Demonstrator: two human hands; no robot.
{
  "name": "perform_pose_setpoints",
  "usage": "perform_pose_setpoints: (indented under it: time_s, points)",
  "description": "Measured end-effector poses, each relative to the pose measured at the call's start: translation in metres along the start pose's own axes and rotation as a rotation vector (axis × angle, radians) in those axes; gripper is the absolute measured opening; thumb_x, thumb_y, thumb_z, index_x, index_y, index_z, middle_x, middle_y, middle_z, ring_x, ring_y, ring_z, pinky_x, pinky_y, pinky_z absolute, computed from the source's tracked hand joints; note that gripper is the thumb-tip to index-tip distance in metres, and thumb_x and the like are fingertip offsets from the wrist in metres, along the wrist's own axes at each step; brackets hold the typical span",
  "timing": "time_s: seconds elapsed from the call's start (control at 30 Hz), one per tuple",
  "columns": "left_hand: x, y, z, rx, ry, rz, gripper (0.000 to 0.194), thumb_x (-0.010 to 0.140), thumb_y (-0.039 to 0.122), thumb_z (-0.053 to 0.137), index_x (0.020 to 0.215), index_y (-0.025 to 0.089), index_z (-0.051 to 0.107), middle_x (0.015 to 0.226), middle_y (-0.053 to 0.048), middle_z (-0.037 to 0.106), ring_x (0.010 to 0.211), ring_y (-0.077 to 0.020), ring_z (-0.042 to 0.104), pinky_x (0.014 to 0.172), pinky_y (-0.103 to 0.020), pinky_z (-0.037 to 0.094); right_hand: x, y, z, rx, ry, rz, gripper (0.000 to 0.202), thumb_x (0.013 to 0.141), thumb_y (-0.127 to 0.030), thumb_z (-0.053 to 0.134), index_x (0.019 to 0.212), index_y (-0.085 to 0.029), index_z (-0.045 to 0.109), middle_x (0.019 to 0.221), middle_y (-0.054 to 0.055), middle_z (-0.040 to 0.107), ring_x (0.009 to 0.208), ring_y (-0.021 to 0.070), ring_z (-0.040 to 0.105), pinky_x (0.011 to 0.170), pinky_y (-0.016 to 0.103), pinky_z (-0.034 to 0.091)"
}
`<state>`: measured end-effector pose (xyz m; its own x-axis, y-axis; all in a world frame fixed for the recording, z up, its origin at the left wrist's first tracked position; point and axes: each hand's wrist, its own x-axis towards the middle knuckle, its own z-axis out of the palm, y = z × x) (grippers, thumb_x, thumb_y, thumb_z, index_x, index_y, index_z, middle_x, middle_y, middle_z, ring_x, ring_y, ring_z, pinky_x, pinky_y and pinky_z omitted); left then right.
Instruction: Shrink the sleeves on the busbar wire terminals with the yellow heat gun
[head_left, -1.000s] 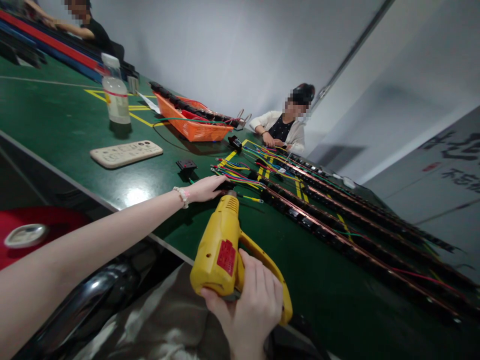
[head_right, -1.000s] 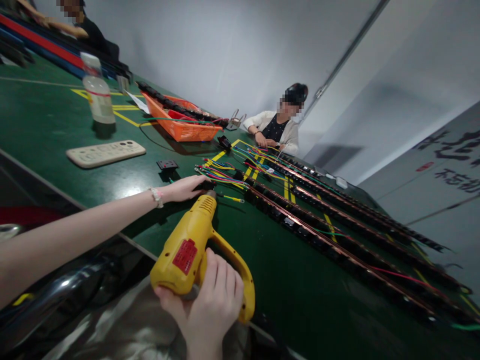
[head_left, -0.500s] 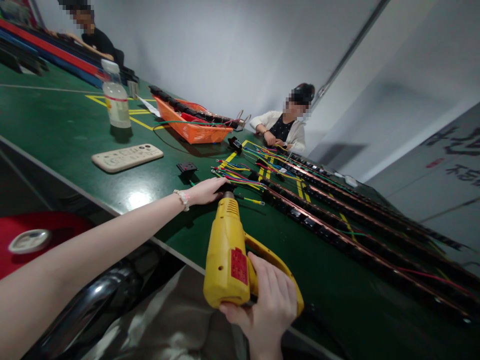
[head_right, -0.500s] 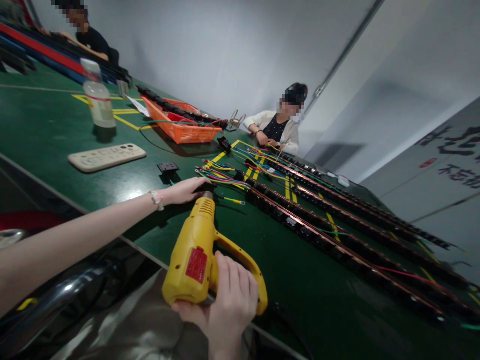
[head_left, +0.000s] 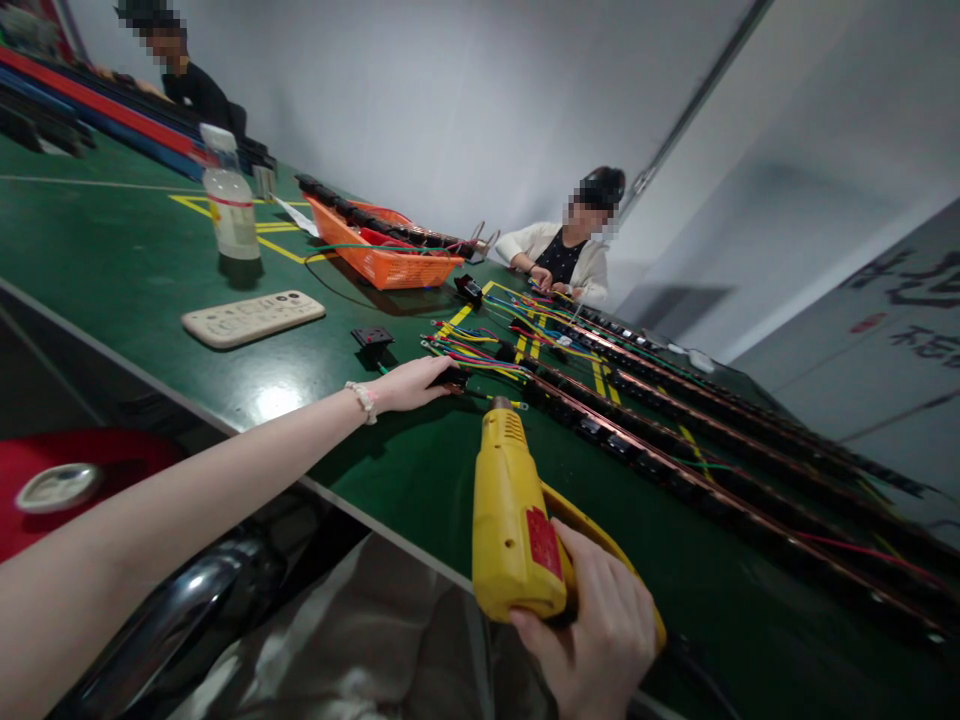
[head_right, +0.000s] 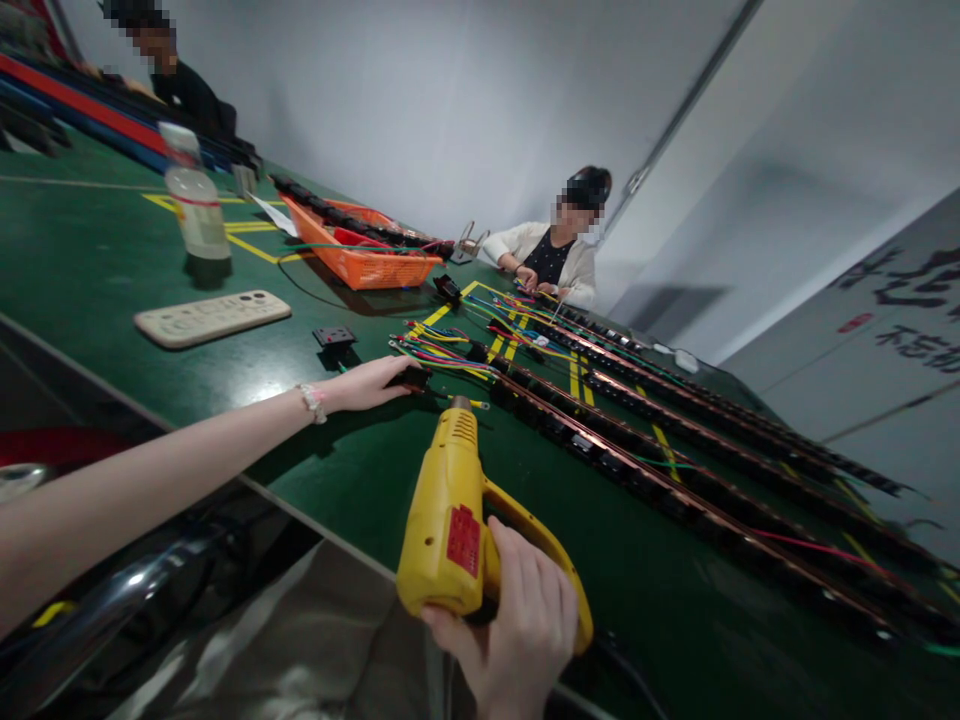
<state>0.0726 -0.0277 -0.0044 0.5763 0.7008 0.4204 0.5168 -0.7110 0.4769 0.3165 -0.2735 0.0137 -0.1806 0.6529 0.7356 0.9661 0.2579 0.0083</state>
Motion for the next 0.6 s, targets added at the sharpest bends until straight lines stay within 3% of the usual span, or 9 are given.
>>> perform_pose_setpoints:
  time_s: [0.17,0.33,0.47,0.6]
  points:
    - [0.000,-0.001,0.000,-0.009,0.003,0.017,0.033,0.086,0.029,0.050,0.116,0.015,0.049,0.107,-0.010,0.060,0.100,-0.0222,0.057,0.084,-0.033,0.044,-0.005,0.012,-0.007,-0.071,-0.017,0.010,0.076,0.079,-0.078,0.030,0.112,-0.016,0.056,0.104,0.007,0.062,0.092,0.0216,0.055,0.079,0.033,0.036]
    - [0.000,-0.002,0.000,-0.006,0.005,0.014,0.034,0.086,0.029,0.051,0.116,0.015,0.048,0.106,-0.010,0.060,0.100,-0.0220,0.056,0.084,-0.032,0.045,-0.013,0.031,-0.013,-0.062,-0.001,0.068,0.073,0.093,-0.058,0.004,0.111,-0.013,0.058,0.108,0.008,0.062,0.098,0.0190,0.056,0.079,0.031,0.038]
    - [0.000,-0.002,0.001,-0.010,0.004,0.013,0.035,0.086,0.029,0.051,0.117,0.015,0.048,0.107,-0.010,0.060,0.101,-0.0218,0.056,0.085,-0.032,0.045,-0.016,0.044,-0.020,-0.230,0.039,0.189,0.047,0.097,-0.037,0.023,0.087,-0.013,0.063,0.085,0.005,0.064,0.080,0.0153,0.057,0.073,0.027,0.037]
    - [0.001,-0.001,0.000,0.006,-0.003,0.009,0.035,0.086,0.029,0.050,0.117,0.014,0.048,0.107,-0.011,0.060,0.101,-0.0224,0.056,0.085,-0.033,0.045,-0.012,0.042,-0.022,-0.272,0.028,0.131,0.042,0.096,-0.030,0.024,0.080,-0.014,0.059,0.074,0.004,0.061,0.070,0.0148,0.054,0.068,0.027,0.036]
